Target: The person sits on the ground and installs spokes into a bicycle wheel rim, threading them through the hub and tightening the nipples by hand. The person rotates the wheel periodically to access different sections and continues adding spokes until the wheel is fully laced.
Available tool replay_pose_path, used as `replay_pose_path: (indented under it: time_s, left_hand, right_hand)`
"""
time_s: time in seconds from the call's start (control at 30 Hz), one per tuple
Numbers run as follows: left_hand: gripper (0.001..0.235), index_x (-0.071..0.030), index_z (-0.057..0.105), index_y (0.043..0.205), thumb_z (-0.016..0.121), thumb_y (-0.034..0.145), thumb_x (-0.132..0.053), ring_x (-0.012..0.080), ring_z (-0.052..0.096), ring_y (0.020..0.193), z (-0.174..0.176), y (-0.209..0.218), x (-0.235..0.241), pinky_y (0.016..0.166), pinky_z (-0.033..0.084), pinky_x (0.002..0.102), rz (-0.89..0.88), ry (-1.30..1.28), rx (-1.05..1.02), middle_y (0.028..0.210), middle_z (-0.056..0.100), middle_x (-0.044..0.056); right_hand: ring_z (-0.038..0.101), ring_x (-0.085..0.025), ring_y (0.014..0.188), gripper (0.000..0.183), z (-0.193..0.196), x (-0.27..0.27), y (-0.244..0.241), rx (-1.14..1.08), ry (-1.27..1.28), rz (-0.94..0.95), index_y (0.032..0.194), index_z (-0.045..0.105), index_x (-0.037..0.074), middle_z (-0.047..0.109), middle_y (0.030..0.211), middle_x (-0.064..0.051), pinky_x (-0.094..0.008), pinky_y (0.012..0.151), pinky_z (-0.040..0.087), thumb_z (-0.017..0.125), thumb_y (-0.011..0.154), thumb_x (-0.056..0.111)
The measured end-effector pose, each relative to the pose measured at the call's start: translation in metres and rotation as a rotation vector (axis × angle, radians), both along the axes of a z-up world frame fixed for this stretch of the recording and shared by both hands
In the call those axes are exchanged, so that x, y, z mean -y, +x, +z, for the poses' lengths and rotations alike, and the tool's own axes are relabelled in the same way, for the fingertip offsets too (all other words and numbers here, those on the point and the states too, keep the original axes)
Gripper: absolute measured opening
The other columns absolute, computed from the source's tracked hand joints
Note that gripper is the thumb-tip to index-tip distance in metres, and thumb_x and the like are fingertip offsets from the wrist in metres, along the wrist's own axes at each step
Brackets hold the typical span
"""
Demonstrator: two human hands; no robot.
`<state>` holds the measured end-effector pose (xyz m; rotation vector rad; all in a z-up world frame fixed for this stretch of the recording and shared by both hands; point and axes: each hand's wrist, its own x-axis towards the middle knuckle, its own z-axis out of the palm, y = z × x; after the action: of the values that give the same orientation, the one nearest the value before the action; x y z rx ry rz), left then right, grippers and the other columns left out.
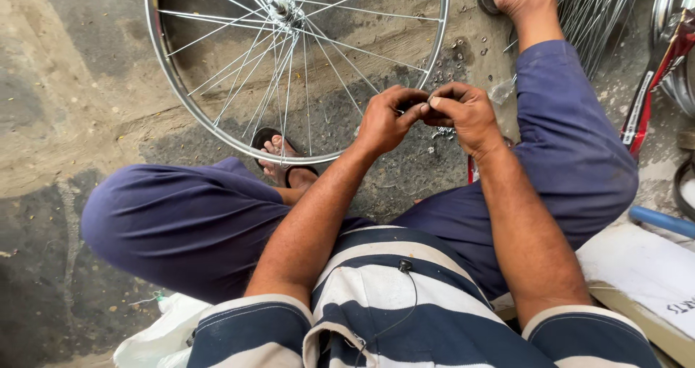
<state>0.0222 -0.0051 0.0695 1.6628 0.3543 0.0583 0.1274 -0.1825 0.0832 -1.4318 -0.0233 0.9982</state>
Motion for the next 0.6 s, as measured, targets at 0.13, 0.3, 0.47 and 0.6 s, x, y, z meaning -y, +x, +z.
replay_pose_path:
  time_s: [0.13,0.3,0.47,0.6]
  left_hand:
    - [0.013,-0.01,0.076,0.105,0.075,0.093,-0.014,0.0235,0.073,0.094,-0.004,-0.013,0.006,0.081,0.059,0.036,-0.034,0.251,-0.002,0.1,0.073,0.008]
    - [0.015,-0.01,0.074,0.108,0.072,0.094,-0.015,0.0232,0.076,0.093,-0.005,-0.018,0.005,0.081,0.062,0.035,0.118,0.108,-0.028,0.105,0.075,0.008]
    - [0.018,-0.008,0.074,0.109,0.071,0.092,-0.011,0.0258,0.077,0.094,-0.017,-0.021,0.008,0.083,0.061,0.037,0.123,0.133,0.037,0.105,0.077,0.012]
    - [0.02,-0.007,0.075,0.106,0.073,0.087,-0.011,0.029,0.076,0.093,-0.027,-0.022,0.012,0.082,0.06,0.037,0.137,0.139,0.108,0.102,0.077,0.015]
  right_hand:
    - [0.075,-0.019,0.085,0.011,-0.005,-0.001,-0.026,0.067,0.01,-0.045,0.106,0.065,0.001,0.074,0.097,-0.012,-0.034,0.078,0.067,0.067,0.099,0.009]
    - [0.074,-0.018,0.084,0.014,-0.001,-0.002,-0.038,0.181,0.032,-0.074,0.106,0.064,0.0,0.073,0.095,-0.011,-0.034,0.076,0.065,0.074,0.096,0.0]
    - [0.073,-0.015,0.089,0.017,-0.008,-0.002,-0.042,0.253,0.029,-0.029,0.11,0.074,-0.001,0.076,0.1,-0.009,-0.029,0.083,0.063,0.076,0.093,0.0]
    - [0.073,-0.015,0.09,0.015,-0.02,-0.005,-0.043,0.342,0.004,-0.018,0.108,0.074,-0.001,0.076,0.1,-0.009,-0.027,0.084,0.062,0.074,0.094,0.001]
